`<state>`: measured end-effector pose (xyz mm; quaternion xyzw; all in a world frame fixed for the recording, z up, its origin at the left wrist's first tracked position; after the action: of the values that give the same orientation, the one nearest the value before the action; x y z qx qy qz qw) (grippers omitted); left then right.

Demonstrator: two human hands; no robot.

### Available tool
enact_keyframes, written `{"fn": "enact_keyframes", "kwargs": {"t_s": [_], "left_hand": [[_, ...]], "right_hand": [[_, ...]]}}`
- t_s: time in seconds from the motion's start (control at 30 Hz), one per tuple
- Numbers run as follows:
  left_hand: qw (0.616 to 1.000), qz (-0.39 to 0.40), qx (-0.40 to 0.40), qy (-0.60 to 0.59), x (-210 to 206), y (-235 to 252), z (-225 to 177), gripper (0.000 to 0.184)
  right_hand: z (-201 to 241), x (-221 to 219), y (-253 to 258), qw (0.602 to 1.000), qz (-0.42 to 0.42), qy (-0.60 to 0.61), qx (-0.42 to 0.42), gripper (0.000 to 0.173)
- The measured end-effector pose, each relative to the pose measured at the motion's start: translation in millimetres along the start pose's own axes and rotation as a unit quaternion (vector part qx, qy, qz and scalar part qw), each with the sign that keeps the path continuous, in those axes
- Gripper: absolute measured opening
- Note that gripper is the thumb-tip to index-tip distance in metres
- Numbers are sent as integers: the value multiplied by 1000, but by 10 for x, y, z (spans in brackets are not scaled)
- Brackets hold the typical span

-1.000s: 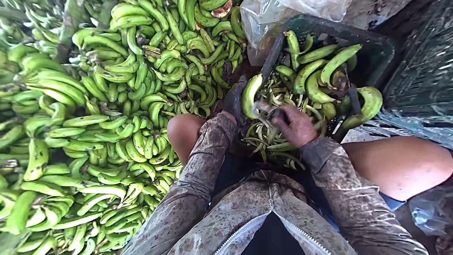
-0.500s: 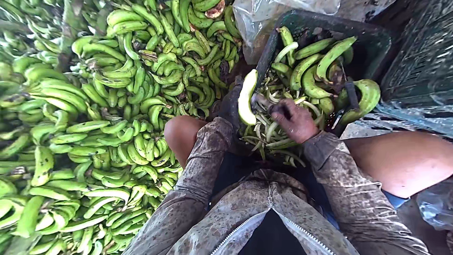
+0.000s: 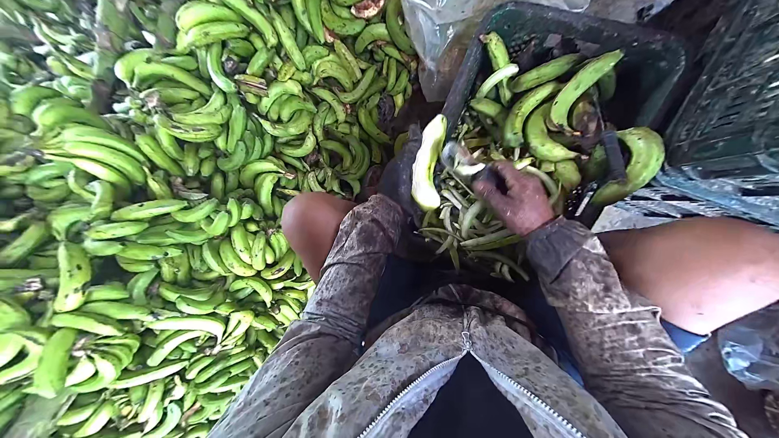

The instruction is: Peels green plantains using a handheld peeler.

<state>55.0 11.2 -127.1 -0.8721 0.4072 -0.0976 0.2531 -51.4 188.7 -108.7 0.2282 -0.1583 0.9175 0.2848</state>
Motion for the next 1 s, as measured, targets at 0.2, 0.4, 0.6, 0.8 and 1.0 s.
{"fn": "enact_keyframes", "kwargs": {"t_s": [0.2, 0.4, 0.6, 0.8, 1.0], "left_hand": [[995, 60, -43, 72, -202, -69, -115, 52], [968, 210, 52, -126, -171, -358, 125, 56], [996, -25, -1, -87, 48, -10, 68, 53], [997, 71, -27, 21, -158, -137, 20, 47], [984, 77, 14, 159, -166, -209, 85, 52]], "right_hand": [[-110, -176, 218, 995, 95, 23, -36, 36], [-350, 537, 346, 982, -123, -49, -136, 53], [30, -49, 23, 999, 6, -25, -42, 46], [11, -49, 201, 996, 17, -34, -77, 44], [-194, 370, 229, 983, -99, -74, -135, 53]]}}
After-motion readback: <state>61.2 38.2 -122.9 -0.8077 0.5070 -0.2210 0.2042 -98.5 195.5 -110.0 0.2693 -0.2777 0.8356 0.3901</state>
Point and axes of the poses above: each hand's wrist, its own y-axis towards the middle knuckle, its own x-axis out of the back of the hand, z = x × y, the point moved 7 cm from there along y, towards the middle knuckle, and after that the axes turned 3 degrees about -x, right-handed, at the moved point
